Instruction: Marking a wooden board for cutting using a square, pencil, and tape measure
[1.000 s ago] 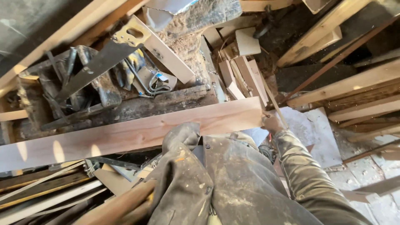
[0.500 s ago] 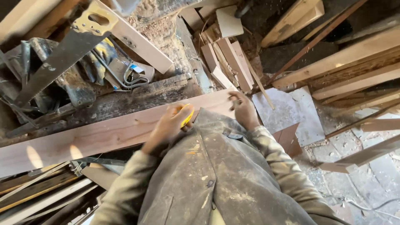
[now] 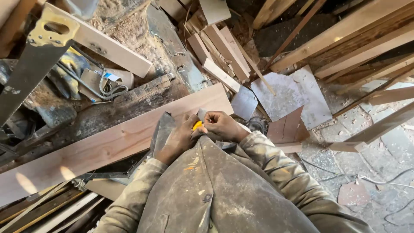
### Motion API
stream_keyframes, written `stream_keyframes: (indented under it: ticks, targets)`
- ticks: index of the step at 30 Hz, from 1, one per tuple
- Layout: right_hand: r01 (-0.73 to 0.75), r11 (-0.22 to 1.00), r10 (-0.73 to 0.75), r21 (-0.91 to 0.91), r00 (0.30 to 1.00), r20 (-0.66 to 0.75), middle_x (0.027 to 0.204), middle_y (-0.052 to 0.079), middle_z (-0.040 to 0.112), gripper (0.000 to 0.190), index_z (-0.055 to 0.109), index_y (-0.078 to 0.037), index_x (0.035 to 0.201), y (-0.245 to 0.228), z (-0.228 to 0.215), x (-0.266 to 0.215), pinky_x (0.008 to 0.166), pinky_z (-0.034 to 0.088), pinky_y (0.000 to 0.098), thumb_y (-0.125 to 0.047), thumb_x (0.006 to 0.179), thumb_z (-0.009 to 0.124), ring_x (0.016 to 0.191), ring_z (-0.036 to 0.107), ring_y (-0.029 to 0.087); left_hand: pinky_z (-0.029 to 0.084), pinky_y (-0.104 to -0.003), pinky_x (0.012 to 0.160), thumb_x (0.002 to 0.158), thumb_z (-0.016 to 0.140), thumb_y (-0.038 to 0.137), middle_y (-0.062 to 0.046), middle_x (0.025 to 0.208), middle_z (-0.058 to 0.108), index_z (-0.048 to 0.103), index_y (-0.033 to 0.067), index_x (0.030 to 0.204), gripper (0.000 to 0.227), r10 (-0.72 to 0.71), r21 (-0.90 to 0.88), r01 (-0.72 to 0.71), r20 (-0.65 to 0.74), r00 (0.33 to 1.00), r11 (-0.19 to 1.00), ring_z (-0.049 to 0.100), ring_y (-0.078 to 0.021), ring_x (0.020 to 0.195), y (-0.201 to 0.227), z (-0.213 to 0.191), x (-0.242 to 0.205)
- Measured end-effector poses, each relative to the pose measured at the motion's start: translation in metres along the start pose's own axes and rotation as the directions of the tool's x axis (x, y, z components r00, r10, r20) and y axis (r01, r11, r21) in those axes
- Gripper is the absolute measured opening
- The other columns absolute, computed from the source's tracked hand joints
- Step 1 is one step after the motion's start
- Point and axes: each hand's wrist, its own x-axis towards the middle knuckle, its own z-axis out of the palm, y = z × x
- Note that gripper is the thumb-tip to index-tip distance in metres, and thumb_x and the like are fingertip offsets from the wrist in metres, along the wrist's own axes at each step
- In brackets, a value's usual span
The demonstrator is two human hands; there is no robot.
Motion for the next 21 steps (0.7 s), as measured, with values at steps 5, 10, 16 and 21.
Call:
stream_keyframes:
  ticks: [5, 10, 16, 21]
  targets:
    - [-0.001, 0.914, 0.018, -0.405, 0.999, 0.039, 0.071, 0.001, 0.063, 0.025, 0.06, -0.018, 0.086, -0.016, -0.007, 0.0, 0.055, 0.044, 0.0242, -0.03, 0.066, 0.07, 0.06, 0.054, 0.012, 0.045, -0.047, 0.07, 0.075, 0.05, 0.053, -0.018, 0.092, 0.045, 0.046, 0.0092, 0.099, 0.05, -0.04, 0.035, 0.04, -0.021, 0.999, 0.999, 0.053, -0.0435, 0.083, 0.015, -0.003, -0.002]
    - [0.018, 0.933, -0.01, -0.361, 1.0, 0.025, 0.06, -0.001, 0.056, 0.022, 0.06, -0.015, 0.076, -0.006, -0.021, 0.0, 0.05, 0.041, 0.0216, -0.029, 0.064, 0.072, 0.054, 0.05, 0.01, 0.046, -0.046, 0.07, 0.074, 0.047, 0.054, -0.015, 0.093, 0.046, 0.048, 0.0094, 0.095, 0.05, -0.113, 0.111, 0.115, -0.029, 0.993, 0.987, 0.053, -0.0394, 0.087, 0.023, 0.0, 0.01]
    - [0.028, 0.958, -0.073, -0.287, 0.987, -0.145, 0.059, 0.0, 0.052, 0.01, 0.057, -0.011, 0.076, -0.001, -0.077, 0.016, 0.049, 0.04, 0.018, -0.017, 0.074, 0.064, 0.053, 0.046, 0.006, 0.049, -0.042, 0.061, 0.08, 0.04, 0.049, -0.014, 0.086, 0.049, 0.052, 0.0046, 0.083, 0.046, -0.001, 0.42, 0.137, -0.309, 0.951, 0.897, 0.057, -0.0336, 0.08, -0.019, 0.016, 0.055]
    - [-0.065, 0.896, -0.085, -0.44, 0.946, -0.314, 0.056, 0.002, 0.054, 0.013, 0.062, -0.014, 0.075, 0.032, -0.128, 0.058, 0.044, 0.039, 0.0207, -0.025, 0.072, 0.069, 0.046, 0.048, 0.008, 0.048, -0.046, 0.068, 0.08, 0.047, 0.037, -0.018, 0.09, 0.053, 0.053, 0.0028, 0.088, 0.035, -0.109, 0.396, 0.237, -0.32, 0.941, 0.887, 0.056, -0.0365, 0.086, -0.033, -0.007, 0.077]
